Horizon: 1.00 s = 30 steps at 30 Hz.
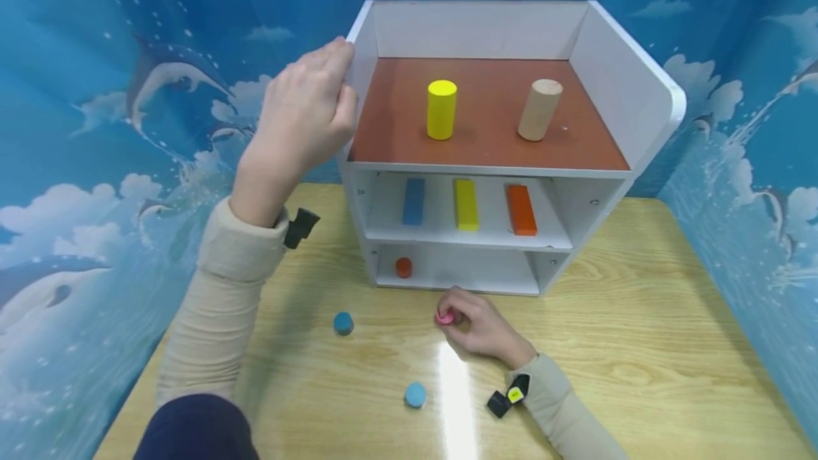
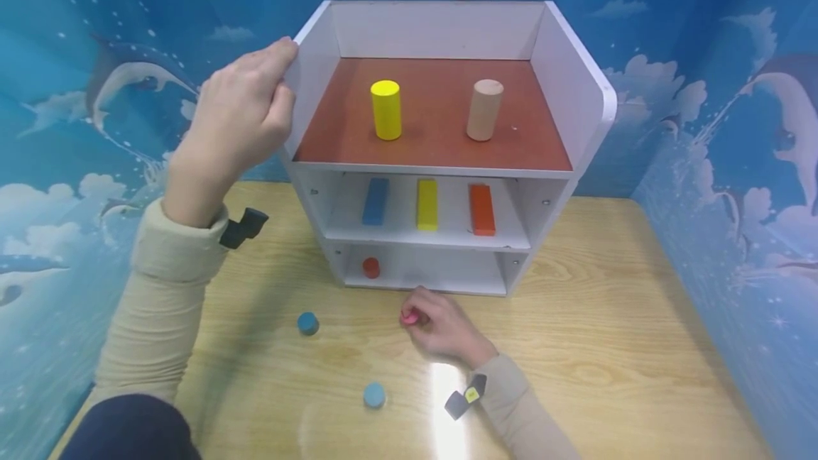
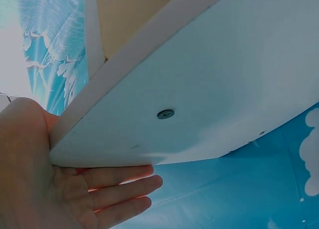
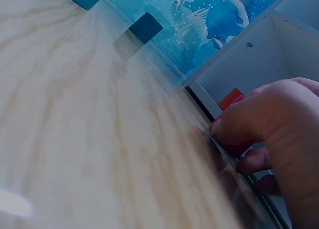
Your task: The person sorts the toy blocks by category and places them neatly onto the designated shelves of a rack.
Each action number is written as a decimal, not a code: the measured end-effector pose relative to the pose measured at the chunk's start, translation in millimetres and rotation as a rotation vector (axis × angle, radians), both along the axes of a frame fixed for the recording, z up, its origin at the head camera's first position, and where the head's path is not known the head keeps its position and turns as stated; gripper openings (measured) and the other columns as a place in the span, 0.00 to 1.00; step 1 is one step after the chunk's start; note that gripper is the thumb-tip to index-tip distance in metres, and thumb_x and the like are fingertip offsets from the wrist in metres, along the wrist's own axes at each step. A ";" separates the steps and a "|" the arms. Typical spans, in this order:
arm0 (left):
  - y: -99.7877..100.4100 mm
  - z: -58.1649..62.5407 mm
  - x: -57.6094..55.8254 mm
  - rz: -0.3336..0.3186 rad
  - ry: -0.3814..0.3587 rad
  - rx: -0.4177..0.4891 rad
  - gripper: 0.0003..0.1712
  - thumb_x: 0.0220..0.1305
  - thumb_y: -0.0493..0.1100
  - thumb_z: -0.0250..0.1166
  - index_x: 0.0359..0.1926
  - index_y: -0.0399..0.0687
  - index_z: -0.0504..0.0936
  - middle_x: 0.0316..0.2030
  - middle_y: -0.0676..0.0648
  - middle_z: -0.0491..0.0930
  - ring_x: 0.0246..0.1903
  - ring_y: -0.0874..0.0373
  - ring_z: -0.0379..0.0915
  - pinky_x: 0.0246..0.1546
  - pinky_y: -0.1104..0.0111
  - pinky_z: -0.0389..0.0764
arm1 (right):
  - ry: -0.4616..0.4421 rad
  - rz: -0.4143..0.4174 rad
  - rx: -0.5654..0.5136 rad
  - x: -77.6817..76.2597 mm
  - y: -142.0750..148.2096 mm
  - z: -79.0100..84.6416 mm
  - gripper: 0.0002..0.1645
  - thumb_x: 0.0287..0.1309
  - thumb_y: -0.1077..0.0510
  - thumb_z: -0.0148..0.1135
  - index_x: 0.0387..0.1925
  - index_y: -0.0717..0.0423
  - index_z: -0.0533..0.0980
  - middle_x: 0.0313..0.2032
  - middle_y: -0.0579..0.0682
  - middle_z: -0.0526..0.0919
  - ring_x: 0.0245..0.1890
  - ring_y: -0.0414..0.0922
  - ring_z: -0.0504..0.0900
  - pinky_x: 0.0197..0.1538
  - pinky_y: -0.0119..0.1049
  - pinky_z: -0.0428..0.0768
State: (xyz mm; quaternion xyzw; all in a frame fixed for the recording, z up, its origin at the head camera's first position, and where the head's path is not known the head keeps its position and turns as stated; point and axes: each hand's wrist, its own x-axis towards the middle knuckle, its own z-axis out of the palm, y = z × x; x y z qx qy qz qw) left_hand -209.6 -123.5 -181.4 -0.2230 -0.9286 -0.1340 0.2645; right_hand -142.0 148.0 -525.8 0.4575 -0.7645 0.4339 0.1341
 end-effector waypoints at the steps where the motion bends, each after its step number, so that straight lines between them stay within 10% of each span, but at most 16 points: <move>1: 0.1 0.0 0.1 0.000 -0.001 0.002 0.30 0.73 0.42 0.40 0.71 0.38 0.66 0.71 0.40 0.63 0.68 0.43 0.63 0.64 0.48 0.69 | 0.020 -0.005 -0.009 -0.5 -0.2 0.1 0.17 0.44 0.71 0.71 0.35 0.53 0.76 0.34 0.41 0.77 0.32 0.34 0.75 0.34 0.23 0.78; 30: 0.6 -0.4 0.5 0.016 -0.017 0.019 0.30 0.73 0.41 0.39 0.72 0.40 0.65 0.72 0.40 0.62 0.68 0.43 0.63 0.62 0.47 0.71 | 0.145 -0.351 -0.144 -30.8 -32.3 4.9 0.17 0.46 0.66 0.73 0.41 0.57 0.79 0.38 0.48 0.82 0.39 0.46 0.80 0.45 0.35 0.81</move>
